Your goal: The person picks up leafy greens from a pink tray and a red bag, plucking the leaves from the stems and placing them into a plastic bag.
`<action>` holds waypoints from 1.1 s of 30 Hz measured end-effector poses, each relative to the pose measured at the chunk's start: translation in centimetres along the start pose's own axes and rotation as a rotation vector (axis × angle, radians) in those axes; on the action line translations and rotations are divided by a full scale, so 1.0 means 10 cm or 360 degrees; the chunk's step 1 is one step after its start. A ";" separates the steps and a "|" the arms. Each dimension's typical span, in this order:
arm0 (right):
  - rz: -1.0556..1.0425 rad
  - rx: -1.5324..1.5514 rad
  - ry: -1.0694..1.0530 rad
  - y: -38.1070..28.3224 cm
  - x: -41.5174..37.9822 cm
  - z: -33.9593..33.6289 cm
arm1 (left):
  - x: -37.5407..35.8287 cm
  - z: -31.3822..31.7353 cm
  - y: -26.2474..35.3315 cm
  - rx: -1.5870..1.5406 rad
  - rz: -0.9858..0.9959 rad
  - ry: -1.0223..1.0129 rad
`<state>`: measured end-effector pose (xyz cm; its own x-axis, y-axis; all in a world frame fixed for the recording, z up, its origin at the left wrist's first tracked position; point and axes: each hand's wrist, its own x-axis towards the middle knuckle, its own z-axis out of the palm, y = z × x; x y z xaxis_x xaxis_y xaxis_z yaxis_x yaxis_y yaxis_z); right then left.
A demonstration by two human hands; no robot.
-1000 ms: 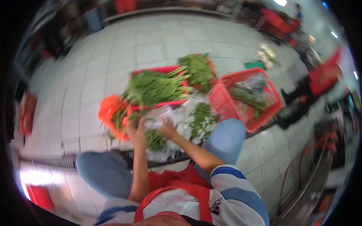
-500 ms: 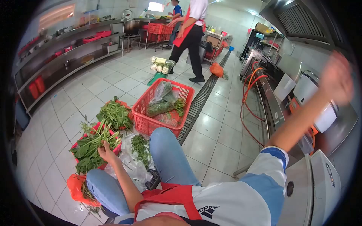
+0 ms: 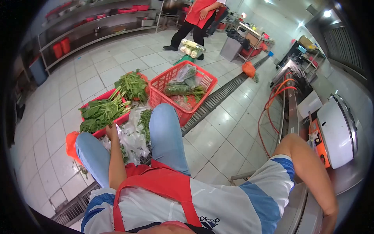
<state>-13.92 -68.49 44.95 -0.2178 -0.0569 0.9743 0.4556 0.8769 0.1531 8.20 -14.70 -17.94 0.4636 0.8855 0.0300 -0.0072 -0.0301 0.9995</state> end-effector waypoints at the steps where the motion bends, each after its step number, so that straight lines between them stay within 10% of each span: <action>1: -0.0001 -0.0018 0.0025 -0.03 -0.04 -0.04 | -0.02 -0.06 0.03 0.0130 0.0045 -0.0009; 33: 0.0445 -0.0921 0.0429 0.70 -0.30 -0.58 | -0.14 -0.64 0.27 0.0509 0.0135 0.0010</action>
<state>-5.05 -64.93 44.08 0.1624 -0.0484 0.9855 0.8664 0.4850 -0.1189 1.89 -13.07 -15.27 0.4679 0.8764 0.1139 0.2334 -0.2468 0.9405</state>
